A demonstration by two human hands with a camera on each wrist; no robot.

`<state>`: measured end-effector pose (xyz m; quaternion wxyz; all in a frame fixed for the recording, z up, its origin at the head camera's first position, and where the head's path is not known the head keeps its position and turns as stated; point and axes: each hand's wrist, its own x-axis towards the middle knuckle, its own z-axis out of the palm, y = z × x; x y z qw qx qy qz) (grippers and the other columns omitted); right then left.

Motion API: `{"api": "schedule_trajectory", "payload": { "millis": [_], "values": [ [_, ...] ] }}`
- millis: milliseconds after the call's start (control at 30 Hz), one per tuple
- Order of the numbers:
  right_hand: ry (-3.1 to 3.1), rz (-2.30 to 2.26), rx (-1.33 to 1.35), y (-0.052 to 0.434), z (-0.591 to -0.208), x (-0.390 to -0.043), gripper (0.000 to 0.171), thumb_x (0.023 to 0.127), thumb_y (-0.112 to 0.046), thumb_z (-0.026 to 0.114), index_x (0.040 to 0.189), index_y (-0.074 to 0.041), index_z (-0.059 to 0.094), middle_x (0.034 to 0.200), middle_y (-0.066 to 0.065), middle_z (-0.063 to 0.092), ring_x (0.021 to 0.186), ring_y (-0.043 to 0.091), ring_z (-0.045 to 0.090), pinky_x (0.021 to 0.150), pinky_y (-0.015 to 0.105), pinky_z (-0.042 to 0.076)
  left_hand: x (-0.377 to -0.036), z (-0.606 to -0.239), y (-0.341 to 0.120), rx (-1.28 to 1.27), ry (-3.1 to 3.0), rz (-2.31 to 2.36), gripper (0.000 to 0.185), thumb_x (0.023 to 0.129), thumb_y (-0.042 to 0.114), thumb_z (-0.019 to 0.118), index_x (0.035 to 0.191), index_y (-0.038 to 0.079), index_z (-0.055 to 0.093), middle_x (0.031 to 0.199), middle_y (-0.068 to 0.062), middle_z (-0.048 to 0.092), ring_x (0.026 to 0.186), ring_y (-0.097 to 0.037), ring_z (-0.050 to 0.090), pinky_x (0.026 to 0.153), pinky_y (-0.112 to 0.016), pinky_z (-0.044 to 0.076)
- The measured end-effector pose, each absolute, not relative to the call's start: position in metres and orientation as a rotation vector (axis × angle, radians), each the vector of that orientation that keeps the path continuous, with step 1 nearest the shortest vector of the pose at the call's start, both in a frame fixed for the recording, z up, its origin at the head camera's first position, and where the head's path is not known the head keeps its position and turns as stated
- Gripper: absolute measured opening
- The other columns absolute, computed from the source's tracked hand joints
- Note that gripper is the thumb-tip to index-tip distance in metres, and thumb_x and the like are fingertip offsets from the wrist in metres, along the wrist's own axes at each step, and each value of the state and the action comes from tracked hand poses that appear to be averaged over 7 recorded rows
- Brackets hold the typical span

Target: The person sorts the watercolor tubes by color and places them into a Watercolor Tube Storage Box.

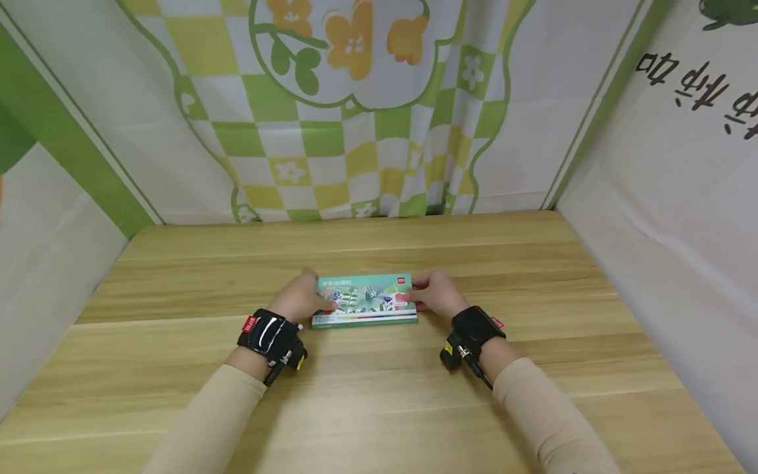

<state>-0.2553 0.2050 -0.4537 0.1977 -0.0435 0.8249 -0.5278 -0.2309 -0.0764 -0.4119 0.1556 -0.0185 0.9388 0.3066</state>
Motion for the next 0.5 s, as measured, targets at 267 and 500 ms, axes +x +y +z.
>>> {"api": "schedule_trajectory", "payload": {
  "millis": [267, 500],
  "values": [
    [2.321, -1.418, -0.128, 0.202, -0.452, -0.256, 0.047, 0.099, -0.001, 0.065, 0.141, 0.013, 0.050, 0.140, 0.033, 0.054, 0.109, 0.030, 0.067, 0.083, 0.032, 0.059, -0.231, -0.413, -0.082, -0.074, 2.684, 0.894, 0.094, 0.088, 0.023, 0.082, 0.151, -0.018, 0.025, 0.142, -0.039, 0.046, 0.130, -0.049, 0.049, 0.109, -0.057, 0.041],
    [2.588, -1.097, -0.443, 0.203, -0.444, -0.245, 0.049, 0.103, -0.015, 0.064, 0.141, 0.012, 0.051, 0.139, 0.037, 0.052, 0.122, 0.045, 0.058, 0.098, 0.051, 0.052, -0.236, -0.416, -0.083, -0.035, 2.752, 0.856, 0.107, 0.094, 0.040, 0.075, 0.159, -0.009, 0.006, 0.159, -0.037, 0.024, 0.145, -0.050, 0.028, 0.116, -0.058, 0.030]
  ]
}}
